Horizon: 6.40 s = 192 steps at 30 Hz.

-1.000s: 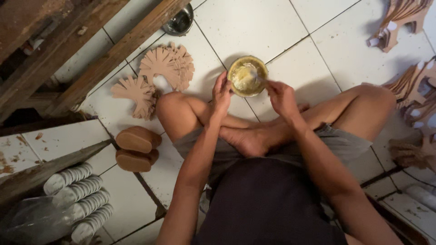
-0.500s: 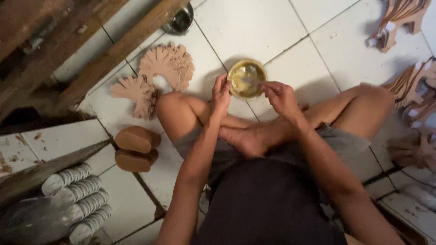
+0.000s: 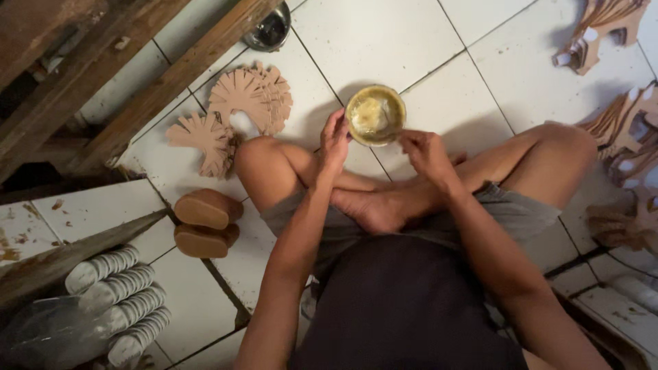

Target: The person sits on the floor and pours a yellow liquid from a metal can into a small bowl, then adds a white liquid from a plastic bottle into the same bowl. They stir the mixture with a small blue tool and then apply the mixture to a stack of wooden shoe sole pieces.

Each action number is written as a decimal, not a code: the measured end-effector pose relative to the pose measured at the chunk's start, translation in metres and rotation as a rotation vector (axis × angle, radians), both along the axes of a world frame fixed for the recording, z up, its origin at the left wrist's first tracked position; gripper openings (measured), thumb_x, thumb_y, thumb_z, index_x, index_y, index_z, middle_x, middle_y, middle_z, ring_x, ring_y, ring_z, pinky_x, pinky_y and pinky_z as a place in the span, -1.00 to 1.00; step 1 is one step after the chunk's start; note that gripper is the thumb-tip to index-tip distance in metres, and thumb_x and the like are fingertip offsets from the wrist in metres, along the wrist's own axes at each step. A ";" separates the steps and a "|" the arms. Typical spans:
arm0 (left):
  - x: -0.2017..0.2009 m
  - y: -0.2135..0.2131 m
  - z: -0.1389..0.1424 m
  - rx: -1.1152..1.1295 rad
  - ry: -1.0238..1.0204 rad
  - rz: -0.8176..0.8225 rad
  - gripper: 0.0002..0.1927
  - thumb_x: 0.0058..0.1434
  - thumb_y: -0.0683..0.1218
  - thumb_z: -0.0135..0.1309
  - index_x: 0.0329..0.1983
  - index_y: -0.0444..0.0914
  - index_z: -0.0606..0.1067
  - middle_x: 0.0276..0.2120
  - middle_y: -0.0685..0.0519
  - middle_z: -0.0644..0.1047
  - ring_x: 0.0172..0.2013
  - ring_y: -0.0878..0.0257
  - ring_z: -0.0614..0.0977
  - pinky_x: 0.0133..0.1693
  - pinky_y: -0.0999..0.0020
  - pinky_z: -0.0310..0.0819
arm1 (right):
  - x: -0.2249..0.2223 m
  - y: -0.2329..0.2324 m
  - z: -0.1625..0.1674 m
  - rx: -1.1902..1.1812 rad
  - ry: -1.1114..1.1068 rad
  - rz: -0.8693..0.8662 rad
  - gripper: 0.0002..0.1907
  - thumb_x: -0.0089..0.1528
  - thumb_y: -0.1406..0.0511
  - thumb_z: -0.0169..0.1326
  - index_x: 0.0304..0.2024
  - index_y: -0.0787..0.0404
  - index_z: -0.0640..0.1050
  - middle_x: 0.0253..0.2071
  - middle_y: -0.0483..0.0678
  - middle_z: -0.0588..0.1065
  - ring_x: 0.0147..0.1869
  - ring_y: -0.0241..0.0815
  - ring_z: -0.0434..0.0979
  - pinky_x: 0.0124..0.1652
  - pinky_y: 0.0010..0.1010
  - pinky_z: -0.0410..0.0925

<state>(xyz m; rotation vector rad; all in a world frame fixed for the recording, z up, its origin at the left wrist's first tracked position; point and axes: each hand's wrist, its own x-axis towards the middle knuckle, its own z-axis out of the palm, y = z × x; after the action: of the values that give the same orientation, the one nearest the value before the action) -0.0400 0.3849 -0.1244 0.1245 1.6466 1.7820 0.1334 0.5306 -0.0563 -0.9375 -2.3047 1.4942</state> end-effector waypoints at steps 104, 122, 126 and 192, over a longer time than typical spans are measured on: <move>0.002 -0.005 -0.009 0.026 -0.060 0.008 -0.61 0.38 -0.05 0.05 0.24 -0.23 0.42 0.05 -0.01 0.53 0.00 0.18 0.57 -0.14 0.17 0.63 | 0.000 -0.011 0.020 0.050 0.062 0.002 -0.71 0.34 0.37 0.08 0.09 0.29 0.63 -0.38 0.05 0.54 -0.46 -0.30 0.41 -0.42 -0.37 0.34; 0.000 -0.005 -0.008 -0.041 -0.004 0.035 -0.61 0.41 -0.02 0.03 0.25 -0.23 0.40 0.09 -0.03 0.54 0.07 0.14 0.58 -0.02 0.17 0.64 | 0.002 -0.009 -0.001 0.231 -0.043 0.059 -0.80 0.40 0.34 0.10 -0.04 0.32 0.68 -0.36 0.05 0.55 -0.37 -0.22 0.49 -0.34 -0.38 0.36; 0.001 -0.005 -0.008 -0.038 -0.107 0.024 -0.63 0.38 -0.05 0.02 0.21 -0.25 0.42 0.04 -0.02 0.52 -0.02 0.14 0.57 -0.16 0.13 0.64 | 0.002 -0.008 -0.004 -0.060 0.059 0.048 -0.77 0.38 0.34 0.06 0.03 0.26 0.64 -0.36 0.05 0.57 -0.37 -0.19 0.48 -0.36 -0.35 0.37; 0.002 -0.001 -0.008 0.026 -0.010 0.005 -0.69 0.46 -0.09 0.01 0.22 -0.24 0.47 0.06 0.03 0.57 0.00 0.26 0.60 -0.09 0.37 0.61 | 0.002 -0.005 0.020 -0.141 0.062 0.009 -0.71 0.39 0.32 0.08 0.11 0.30 0.60 -0.36 -0.06 0.52 -0.39 -0.38 0.46 -0.39 -0.52 0.38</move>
<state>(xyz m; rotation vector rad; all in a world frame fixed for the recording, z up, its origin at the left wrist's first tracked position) -0.0384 0.3835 -0.1321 0.1226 1.6179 1.8060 0.1355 0.5258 -0.0366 -0.9034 -2.1869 1.6840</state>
